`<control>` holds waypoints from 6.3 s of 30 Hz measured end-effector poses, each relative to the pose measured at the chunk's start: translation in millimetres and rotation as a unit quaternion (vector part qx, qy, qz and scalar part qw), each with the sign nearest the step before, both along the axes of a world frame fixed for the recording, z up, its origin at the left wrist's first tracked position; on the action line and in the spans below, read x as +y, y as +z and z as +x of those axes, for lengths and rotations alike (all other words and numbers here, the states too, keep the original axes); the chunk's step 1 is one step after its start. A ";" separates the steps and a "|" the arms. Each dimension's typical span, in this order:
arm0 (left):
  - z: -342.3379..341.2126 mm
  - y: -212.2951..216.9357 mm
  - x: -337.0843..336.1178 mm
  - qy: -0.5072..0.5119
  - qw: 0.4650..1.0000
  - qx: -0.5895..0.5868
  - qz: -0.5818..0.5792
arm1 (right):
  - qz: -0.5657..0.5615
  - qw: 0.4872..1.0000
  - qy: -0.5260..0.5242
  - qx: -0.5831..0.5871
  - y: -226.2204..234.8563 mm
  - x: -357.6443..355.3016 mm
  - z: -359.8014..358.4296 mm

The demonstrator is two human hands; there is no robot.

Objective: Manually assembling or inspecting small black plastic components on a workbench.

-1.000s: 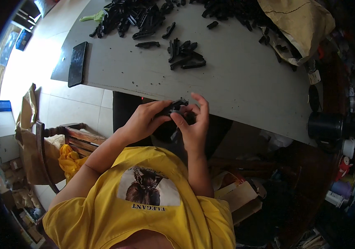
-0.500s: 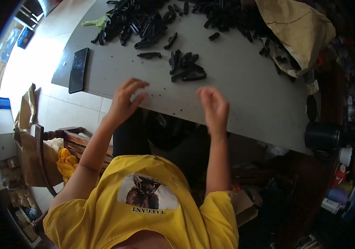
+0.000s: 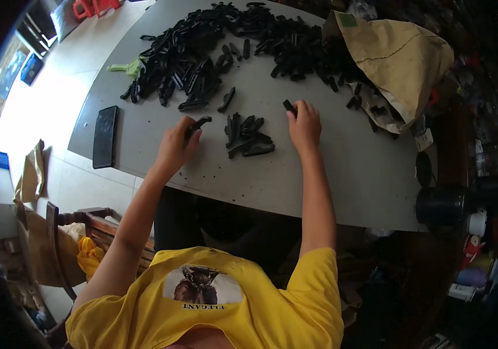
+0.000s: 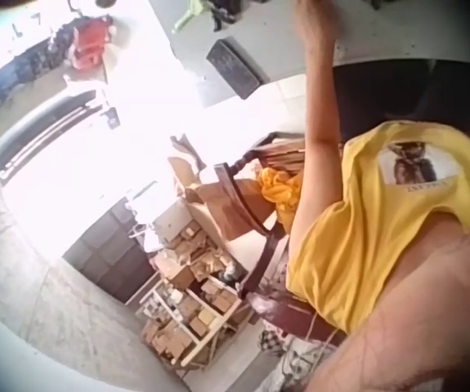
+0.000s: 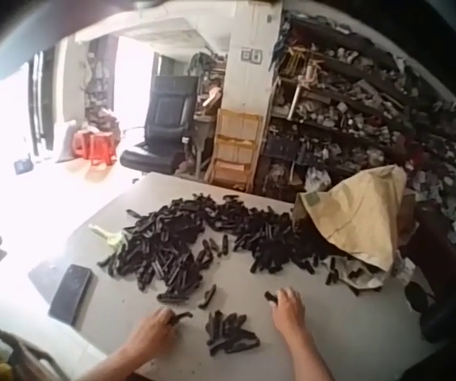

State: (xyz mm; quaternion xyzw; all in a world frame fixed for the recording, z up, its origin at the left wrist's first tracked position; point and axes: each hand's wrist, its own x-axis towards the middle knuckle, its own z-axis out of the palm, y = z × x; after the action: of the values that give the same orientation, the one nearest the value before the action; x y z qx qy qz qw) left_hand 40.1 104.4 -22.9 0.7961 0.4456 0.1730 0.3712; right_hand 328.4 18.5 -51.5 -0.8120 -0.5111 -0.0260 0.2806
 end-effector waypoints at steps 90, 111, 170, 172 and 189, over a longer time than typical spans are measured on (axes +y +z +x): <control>43.2 -16.1 -58.3 -0.137 0.973 0.106 0.154 | -0.025 0.992 0.119 0.041 20.5 136.5 286.4; 107.8 -12.1 -45.4 -0.364 0.888 0.051 0.277 | -0.090 0.994 -0.064 0.023 24.2 294.1 240.8; -41.9 -8.2 -82.5 -0.201 0.906 0.066 0.367 | 0.118 0.990 0.056 -0.049 4.1 -139.3 -119.3; -38.3 -7.5 -87.1 -0.183 0.919 0.011 0.350 | 0.187 0.980 0.000 0.073 9.3 -144.0 -128.6; -26.8 31.7 -147.4 -0.194 0.942 -0.223 -0.160 | 0.216 0.830 0.076 0.509 50.4 -156.5 -199.6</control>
State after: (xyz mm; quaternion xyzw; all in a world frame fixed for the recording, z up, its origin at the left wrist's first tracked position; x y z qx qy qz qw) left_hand 13.3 -43.0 8.7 0.7383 0.2105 0.1970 0.6097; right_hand 128.8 -138.0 -1.1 -0.5877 -0.3370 0.3023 0.6706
